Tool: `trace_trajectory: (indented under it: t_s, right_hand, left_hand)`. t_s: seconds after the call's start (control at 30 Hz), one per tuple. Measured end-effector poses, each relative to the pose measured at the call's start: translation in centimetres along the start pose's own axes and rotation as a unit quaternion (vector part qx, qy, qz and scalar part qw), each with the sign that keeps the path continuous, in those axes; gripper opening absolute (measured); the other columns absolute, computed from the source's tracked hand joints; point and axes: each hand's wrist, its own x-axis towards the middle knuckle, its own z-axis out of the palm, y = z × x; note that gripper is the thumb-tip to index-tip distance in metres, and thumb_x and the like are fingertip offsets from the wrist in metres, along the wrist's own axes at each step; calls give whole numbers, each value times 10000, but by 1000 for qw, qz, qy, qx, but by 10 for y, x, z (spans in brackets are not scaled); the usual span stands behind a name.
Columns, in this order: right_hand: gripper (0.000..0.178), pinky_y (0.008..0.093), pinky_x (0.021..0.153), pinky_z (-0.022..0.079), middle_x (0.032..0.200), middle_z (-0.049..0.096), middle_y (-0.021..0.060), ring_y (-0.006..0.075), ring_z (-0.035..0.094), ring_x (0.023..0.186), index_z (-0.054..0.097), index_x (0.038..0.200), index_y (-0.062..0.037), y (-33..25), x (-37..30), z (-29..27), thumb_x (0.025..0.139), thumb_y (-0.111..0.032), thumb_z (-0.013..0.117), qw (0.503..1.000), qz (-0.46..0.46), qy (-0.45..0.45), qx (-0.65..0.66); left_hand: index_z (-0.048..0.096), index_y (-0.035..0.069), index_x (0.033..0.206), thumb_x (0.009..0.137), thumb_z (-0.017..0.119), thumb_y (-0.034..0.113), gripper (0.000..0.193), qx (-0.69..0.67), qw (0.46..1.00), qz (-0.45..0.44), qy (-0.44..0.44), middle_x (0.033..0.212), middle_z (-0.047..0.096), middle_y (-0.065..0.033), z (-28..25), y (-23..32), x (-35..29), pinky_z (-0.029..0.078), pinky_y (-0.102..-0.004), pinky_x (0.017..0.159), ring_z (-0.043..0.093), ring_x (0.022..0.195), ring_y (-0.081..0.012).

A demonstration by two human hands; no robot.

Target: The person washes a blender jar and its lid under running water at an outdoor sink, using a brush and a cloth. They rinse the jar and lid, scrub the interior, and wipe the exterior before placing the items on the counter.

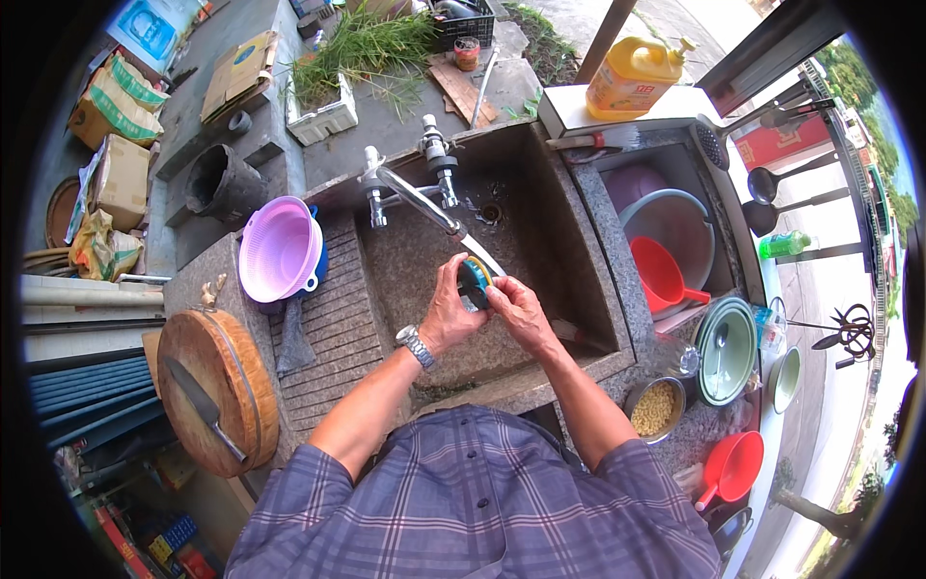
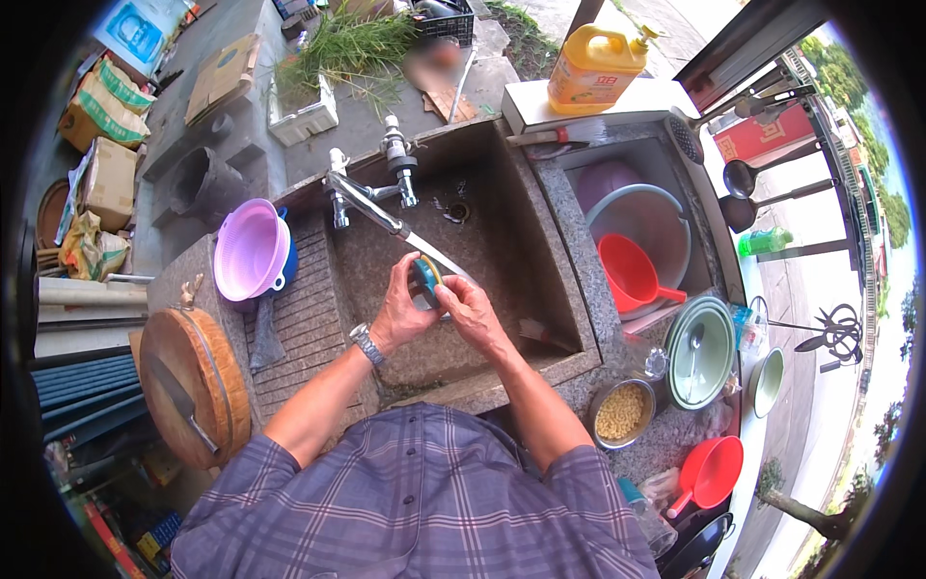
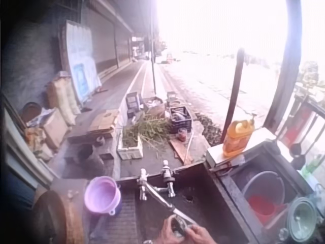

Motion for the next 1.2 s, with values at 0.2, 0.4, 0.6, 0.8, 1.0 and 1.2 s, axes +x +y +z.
trace_trajectory:
  t_s: [0.2,0.4,0.6,0.8,1.0,1.2]
  right_hand:
    - [237,201,685,476,879,618,-46,28,561,773,638,1021,-58,12,3,9,998,-291,598,987,8,87,137]
    - [374,305,725,575,1024,670,14,110,650,907,632,1147,-84,24,27,-15,1014,-416,524,972,67,89,206]
    - [356,377,806,576,1211,612,52,179,637,1023,528,1344,-128,31,36,-14,1040,-258,397,969,76,75,222]
    - [379,446,876,563,1178,617,96,216,644,999,535,1268,-82,8,23,3,1060,-349,365,955,112,125,243]
    - [346,372,868,516,1104,622,128,263,626,956,542,1181,-21,73,33,-2,1017,-324,508,981,18,160,-104]
    - [732,440,1172,259,1500,296,290,397,288,1421,323,1461,40,36,-3,14,901,-292,657,914,-174,162,-328]
  left_hand:
    - [328,44,1380,617,849,133,928,114,990,84,21,1257,435,-217,2,19,12,425,-455,1019,465,1193,-392]
    - [402,109,1312,561,918,220,918,117,993,-6,-11,1144,475,-187,19,10,23,438,-441,977,486,1064,-363]
    - [394,130,1372,547,950,314,1011,88,989,-115,19,1162,496,-213,15,12,15,442,-433,1000,486,1102,-348]
    - [568,54,1271,758,841,215,603,-265,932,-246,-36,896,633,-57,-11,8,19,521,-267,603,599,699,-164]
    - [657,53,1037,778,772,103,287,-387,829,-403,-12,954,680,-46,3,-1,12,528,-319,706,659,776,-169]
    - [643,36,1090,856,674,65,238,-454,805,-382,-11,1053,681,-80,-1,2,9,532,-369,905,666,970,-205]
